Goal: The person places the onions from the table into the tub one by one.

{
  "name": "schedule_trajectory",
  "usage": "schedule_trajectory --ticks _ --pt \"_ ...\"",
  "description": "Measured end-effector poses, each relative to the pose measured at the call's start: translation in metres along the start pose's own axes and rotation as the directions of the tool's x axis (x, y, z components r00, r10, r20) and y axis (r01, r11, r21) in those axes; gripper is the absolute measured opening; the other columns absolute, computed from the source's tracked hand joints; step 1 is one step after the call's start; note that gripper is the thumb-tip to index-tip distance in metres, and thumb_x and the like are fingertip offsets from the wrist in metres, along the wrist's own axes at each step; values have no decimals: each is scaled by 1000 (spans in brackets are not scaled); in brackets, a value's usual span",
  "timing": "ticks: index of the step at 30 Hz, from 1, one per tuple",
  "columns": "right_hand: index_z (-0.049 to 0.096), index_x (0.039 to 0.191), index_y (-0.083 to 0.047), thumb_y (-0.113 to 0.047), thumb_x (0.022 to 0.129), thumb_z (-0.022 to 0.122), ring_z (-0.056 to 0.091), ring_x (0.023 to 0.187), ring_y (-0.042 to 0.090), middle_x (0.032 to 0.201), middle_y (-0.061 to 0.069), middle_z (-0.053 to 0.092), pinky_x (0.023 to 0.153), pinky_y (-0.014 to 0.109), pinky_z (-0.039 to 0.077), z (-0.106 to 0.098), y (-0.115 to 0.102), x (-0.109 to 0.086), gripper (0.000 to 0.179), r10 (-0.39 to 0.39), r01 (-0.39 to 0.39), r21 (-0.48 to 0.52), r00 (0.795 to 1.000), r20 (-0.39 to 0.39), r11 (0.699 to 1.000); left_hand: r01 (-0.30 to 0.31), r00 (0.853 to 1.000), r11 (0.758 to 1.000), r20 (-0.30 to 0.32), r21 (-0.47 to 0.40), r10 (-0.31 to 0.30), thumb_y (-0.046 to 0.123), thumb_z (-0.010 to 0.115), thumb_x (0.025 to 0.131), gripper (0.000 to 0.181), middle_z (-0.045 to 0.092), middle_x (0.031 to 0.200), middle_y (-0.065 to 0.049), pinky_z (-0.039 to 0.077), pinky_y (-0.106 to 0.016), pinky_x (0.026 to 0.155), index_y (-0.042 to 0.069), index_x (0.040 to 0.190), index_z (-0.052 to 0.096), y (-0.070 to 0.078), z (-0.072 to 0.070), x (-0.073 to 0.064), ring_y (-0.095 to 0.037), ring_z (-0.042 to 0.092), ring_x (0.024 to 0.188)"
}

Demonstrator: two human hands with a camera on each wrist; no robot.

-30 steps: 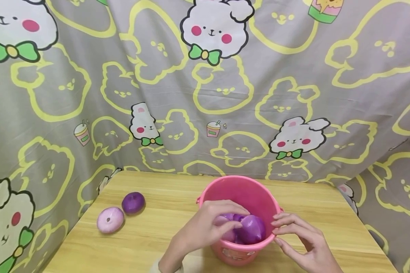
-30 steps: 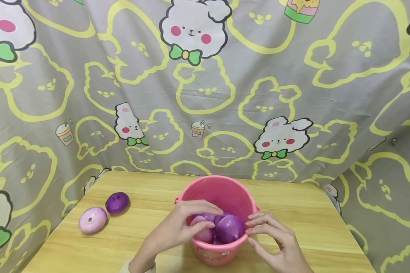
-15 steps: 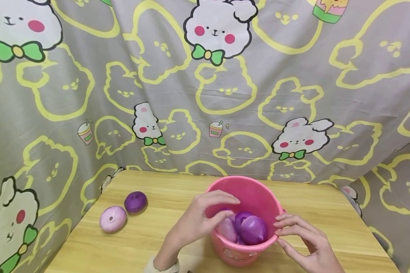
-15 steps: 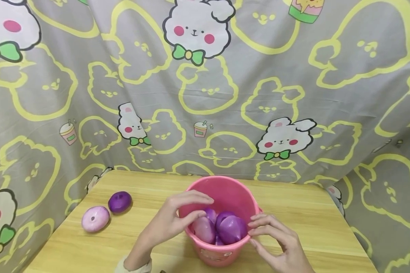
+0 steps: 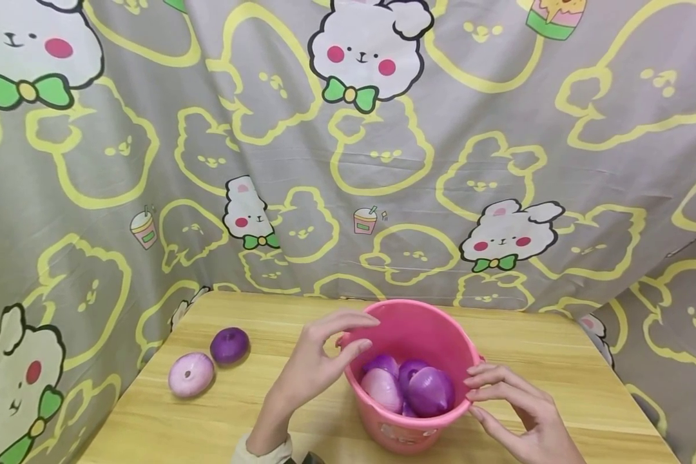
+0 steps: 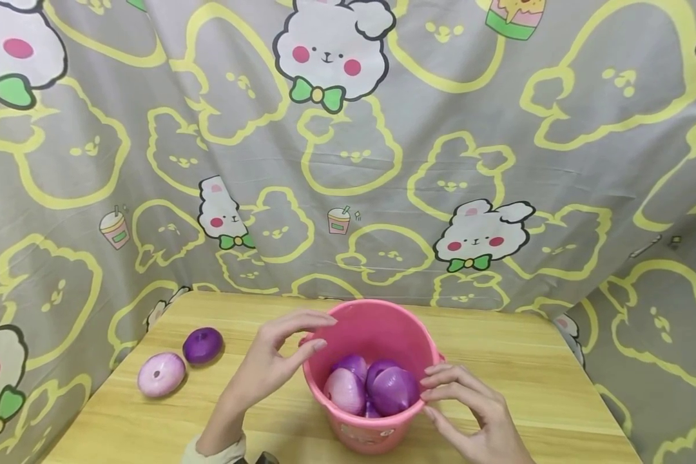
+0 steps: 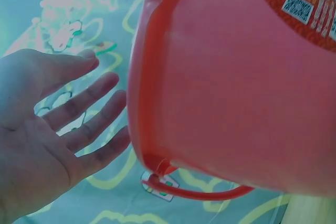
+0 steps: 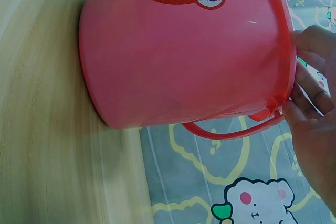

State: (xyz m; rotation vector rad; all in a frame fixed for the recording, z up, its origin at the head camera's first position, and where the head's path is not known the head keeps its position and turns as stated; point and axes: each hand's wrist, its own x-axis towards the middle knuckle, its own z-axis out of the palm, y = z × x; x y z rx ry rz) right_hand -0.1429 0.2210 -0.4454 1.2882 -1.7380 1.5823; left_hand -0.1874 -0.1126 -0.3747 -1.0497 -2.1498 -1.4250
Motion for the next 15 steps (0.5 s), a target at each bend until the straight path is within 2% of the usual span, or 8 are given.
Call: schedule_trajectory --ticks 6,12,15 --pt "69 112 9 25 75 75 57 125 31 119 26 64 112 31 43 0 0 0 40 6 -6 -1 1000 8 1000 -17 999 1000 -51 14 18 8 73 96 27 72 121 2 58 -41 90 17 121 74 -4 -9 1 -20 67 110" --pt "69 111 11 24 76 75 57 126 31 119 26 63 112 31 44 0 0 0 38 -13 13 3 1000 12 1000 19 996 999 -90 38 -16 7 73 96 28 72 120 2 57 -40 94 18 122 74 -9 -20 0 -17 64 117" --pt "69 110 11 23 76 75 56 126 31 119 26 63 112 31 44 -1 0 0 37 -16 16 3 1000 12 1000 14 993 997 -115 70 -6 8 73 96 27 72 121 0 57 -40 94 14 122 73 -12 -24 -1 -19 65 116"
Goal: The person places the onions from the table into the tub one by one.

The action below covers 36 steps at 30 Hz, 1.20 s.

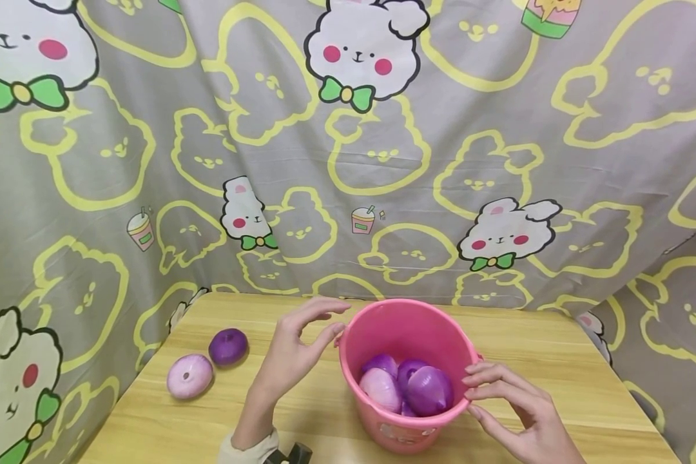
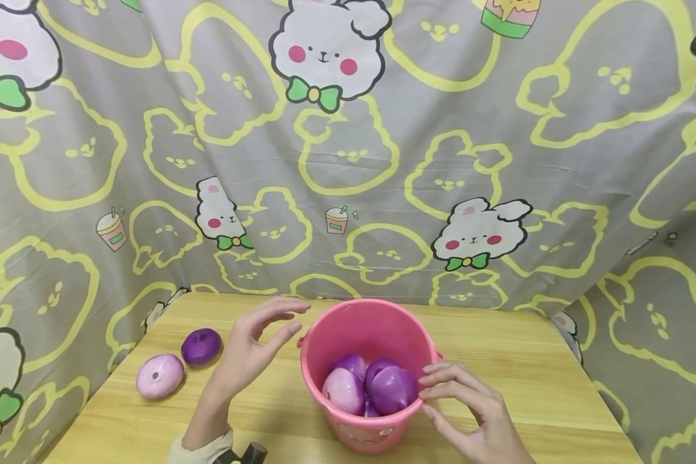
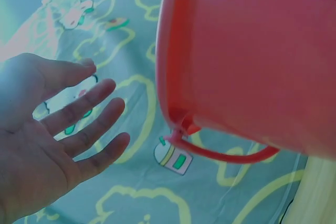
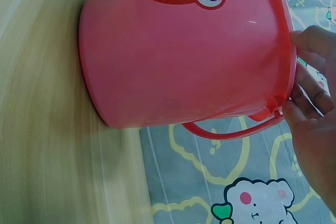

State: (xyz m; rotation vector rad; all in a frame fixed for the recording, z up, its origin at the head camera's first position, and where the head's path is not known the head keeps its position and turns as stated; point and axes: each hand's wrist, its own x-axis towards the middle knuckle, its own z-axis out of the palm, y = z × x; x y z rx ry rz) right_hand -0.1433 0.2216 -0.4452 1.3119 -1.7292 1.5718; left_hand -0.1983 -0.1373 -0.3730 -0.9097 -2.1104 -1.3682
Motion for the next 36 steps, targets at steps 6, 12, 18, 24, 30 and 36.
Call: schedule_trajectory --ticks 6,12,18,24,30,36 --pt "69 110 12 23 76 76 57 125 31 119 26 64 112 31 44 0 1 0 37 -7 7 -2 1000 1 1000 8 999 999 -32 39 -7 8 72 96 27 72 122 0 57 -40 95 13 123 73 -7 -7 -2 -20 66 114" --pt "69 110 11 23 76 76 57 125 31 119 26 64 113 31 42 0 1 0 37 -7 7 -4 1000 -1 1000 20 998 997 -53 76 -16 7 73 96 27 72 120 0 57 -43 94 12 123 73 -13 -12 -3 -22 67 109" --pt "68 110 11 23 76 75 57 125 31 119 26 63 114 32 42 0 1 0 37 -9 9 0 1000 4 1000 18 997 985 -79 169 -5 5 74 94 29 73 118 -2 57 -41 93 11 122 73 -21 -16 -4 -18 66 112" --pt "69 111 10 24 76 75 56 126 31 120 26 63 112 31 44 -1 0 -1 39 14 -14 -8 1000 -2 1000 24 995 979 -104 201 -3 2 76 92 31 72 120 -1 56 -47 93 10 121 73 -25 -22 -4 -18 66 113" --pt "69 111 9 25 75 75 56 126 30 120 25 63 111 30 44 -2 -1 -2 40 35 -35 -17 999 -6 999 58 991 970 -127 235 -29 2 76 92 31 72 121 0 56 -42 94 13 121 74 -30 -28 -5 -19 66 114" --pt "70 112 7 26 74 75 56 127 29 120 25 63 109 30 46 -1 -1 -3 43 62 -62 -26 998 -14 998 101 987 960 -145 262 -64 2 75 92 31 72 121 1 55 -41 95 11 122 73 -39 -34 -7 -18 65 115"
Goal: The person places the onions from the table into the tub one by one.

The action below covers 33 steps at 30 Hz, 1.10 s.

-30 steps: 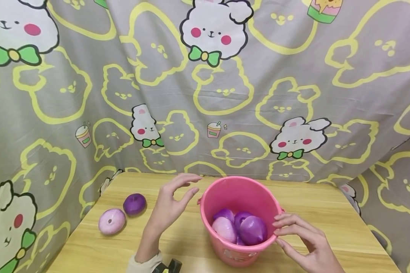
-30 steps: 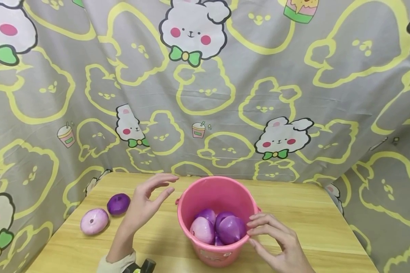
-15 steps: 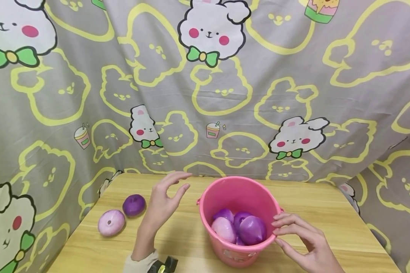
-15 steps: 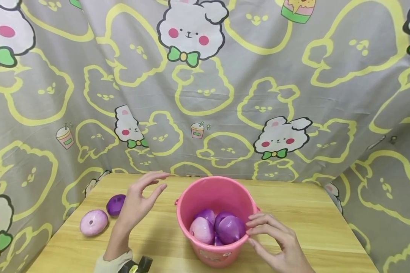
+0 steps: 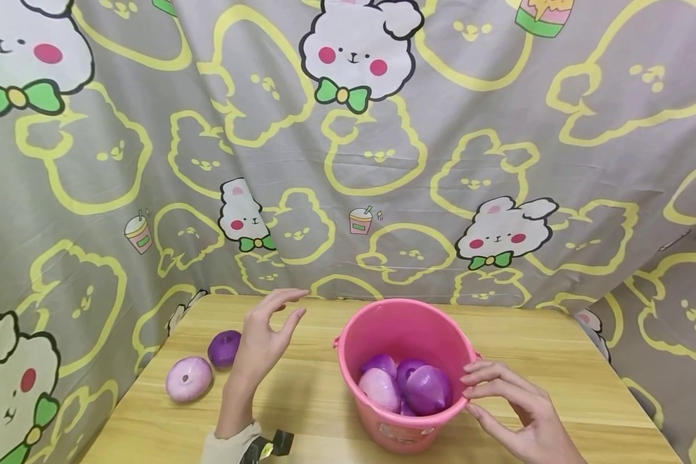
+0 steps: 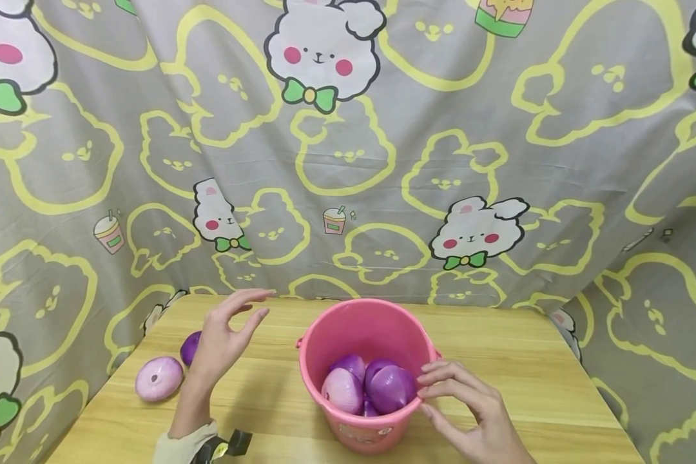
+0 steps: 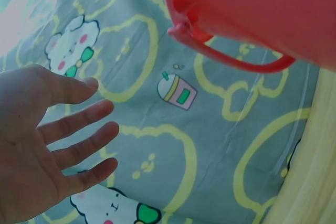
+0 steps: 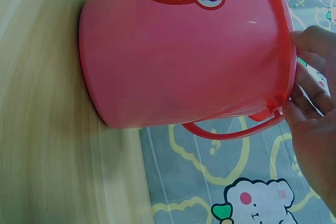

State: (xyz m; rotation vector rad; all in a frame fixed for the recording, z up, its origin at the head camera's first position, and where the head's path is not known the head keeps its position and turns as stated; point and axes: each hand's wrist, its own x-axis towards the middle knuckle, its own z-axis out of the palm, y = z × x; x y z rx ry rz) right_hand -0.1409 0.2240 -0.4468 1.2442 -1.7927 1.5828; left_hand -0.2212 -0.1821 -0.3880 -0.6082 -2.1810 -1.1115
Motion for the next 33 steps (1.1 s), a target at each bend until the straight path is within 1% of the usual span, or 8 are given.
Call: schedule_trajectory --ticks 4,6,11,15,20,23,28,33 --pt "70 111 8 27 73 75 56 126 29 120 25 63 108 29 46 0 -1 0 43 6 -6 0 1000 0 1000 34 999 999 -9 2 -34 2 76 92 31 72 121 2 54 -43 95 10 122 73 -6 -2 -1 -16 65 115" --pt "70 111 8 26 74 75 56 126 29 120 24 63 108 29 46 0 -1 0 42 5 -5 0 1000 0 1000 42 999 999 -15 7 -42 1 76 92 32 72 121 3 53 -39 96 11 122 73 -9 -4 -1 -17 65 115" --pt "70 111 8 26 74 75 55 127 30 120 24 63 108 29 47 0 0 0 41 -5 5 -2 1000 1 1000 35 999 999 -31 25 -34 1 76 92 31 72 119 0 50 -29 95 11 121 74 -14 -6 -2 -20 66 112" --pt "70 111 8 26 74 75 55 127 29 120 24 63 107 29 47 -1 0 0 41 0 0 -9 1000 0 1000 28 999 999 -45 40 -26 0 76 91 30 73 119 -2 49 -28 94 8 120 74 -18 -8 -3 -22 66 113" --pt "70 111 7 27 73 74 56 126 29 120 24 63 106 29 48 -1 0 0 43 6 -6 -15 1000 1 1000 31 998 998 -59 59 -27 -2 77 89 31 72 119 -3 51 -41 93 6 119 74 -23 -10 -3 -24 66 114" --pt "70 112 6 29 72 73 55 126 29 120 23 63 106 29 48 -1 0 0 46 7 -7 -16 1000 2 1000 37 998 997 -51 72 -33 -2 78 88 31 72 118 -6 51 -48 96 5 118 74 -26 -11 -4 -27 66 114" --pt "70 112 5 29 72 73 56 126 29 120 23 63 106 29 48 -1 0 0 47 9 -9 -15 1000 2 1000 66 997 992 -47 111 -62 -4 77 88 32 71 118 -8 48 -52 103 5 119 73 -34 -13 -6 -33 65 117" --pt "70 111 7 27 74 74 56 126 29 120 24 63 107 29 48 0 0 0 42 -6 6 -8 1000 3 1000 84 995 985 -62 149 -75 -6 76 88 32 70 120 -11 48 -52 103 5 118 73 -41 -17 -9 -35 64 117"
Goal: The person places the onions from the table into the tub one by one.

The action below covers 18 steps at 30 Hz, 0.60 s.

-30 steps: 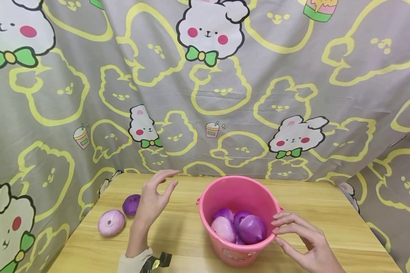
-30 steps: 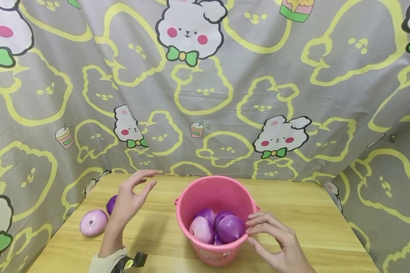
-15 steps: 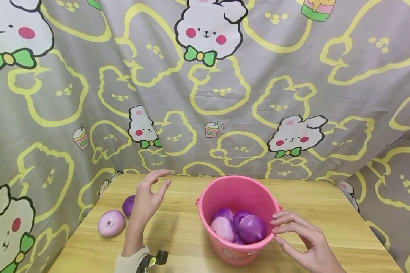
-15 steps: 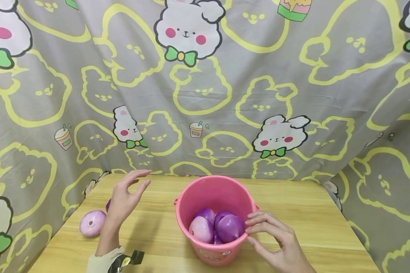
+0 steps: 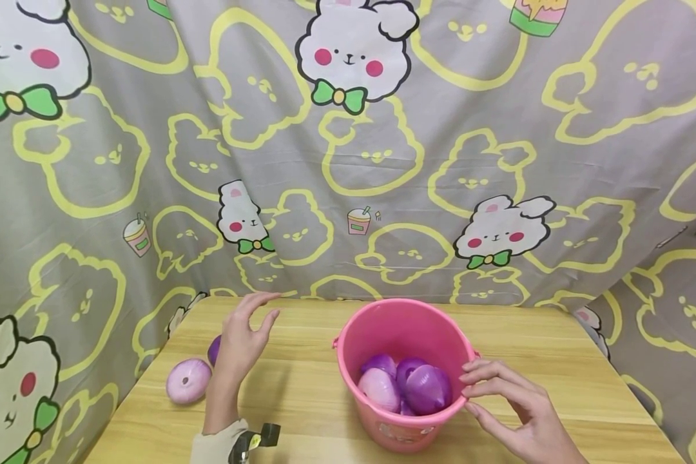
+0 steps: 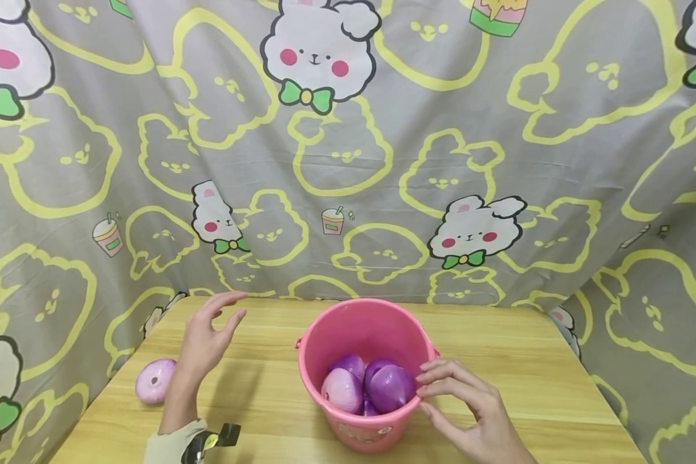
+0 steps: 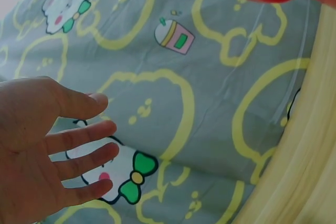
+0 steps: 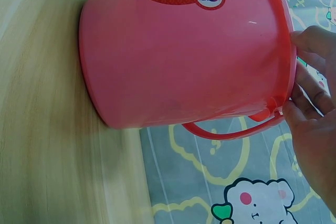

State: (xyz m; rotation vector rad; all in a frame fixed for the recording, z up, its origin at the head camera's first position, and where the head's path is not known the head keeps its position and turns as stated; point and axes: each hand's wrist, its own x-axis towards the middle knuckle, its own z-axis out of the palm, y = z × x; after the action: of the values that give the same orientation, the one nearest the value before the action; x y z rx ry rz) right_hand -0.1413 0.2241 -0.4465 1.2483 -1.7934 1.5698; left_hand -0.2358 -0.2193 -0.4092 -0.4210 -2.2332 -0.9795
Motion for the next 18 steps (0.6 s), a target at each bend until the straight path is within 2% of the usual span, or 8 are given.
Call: schedule_trajectory --ticks 6,18 --pt "69 110 9 23 77 75 55 127 30 120 24 63 109 30 46 0 1 1 37 -39 39 12 999 5 999 24 999 999 -22 23 -24 -5 76 88 30 70 120 -16 47 -54 102 3 117 73 -7 -4 -1 -37 64 115" --pt "70 111 7 26 75 74 55 126 29 120 24 63 108 29 46 0 0 0 41 2 -2 6 1000 -1 1000 99 995 994 -35 50 -97 -4 76 89 31 69 124 -15 43 -56 108 4 119 73 -17 -12 -4 -37 61 120"
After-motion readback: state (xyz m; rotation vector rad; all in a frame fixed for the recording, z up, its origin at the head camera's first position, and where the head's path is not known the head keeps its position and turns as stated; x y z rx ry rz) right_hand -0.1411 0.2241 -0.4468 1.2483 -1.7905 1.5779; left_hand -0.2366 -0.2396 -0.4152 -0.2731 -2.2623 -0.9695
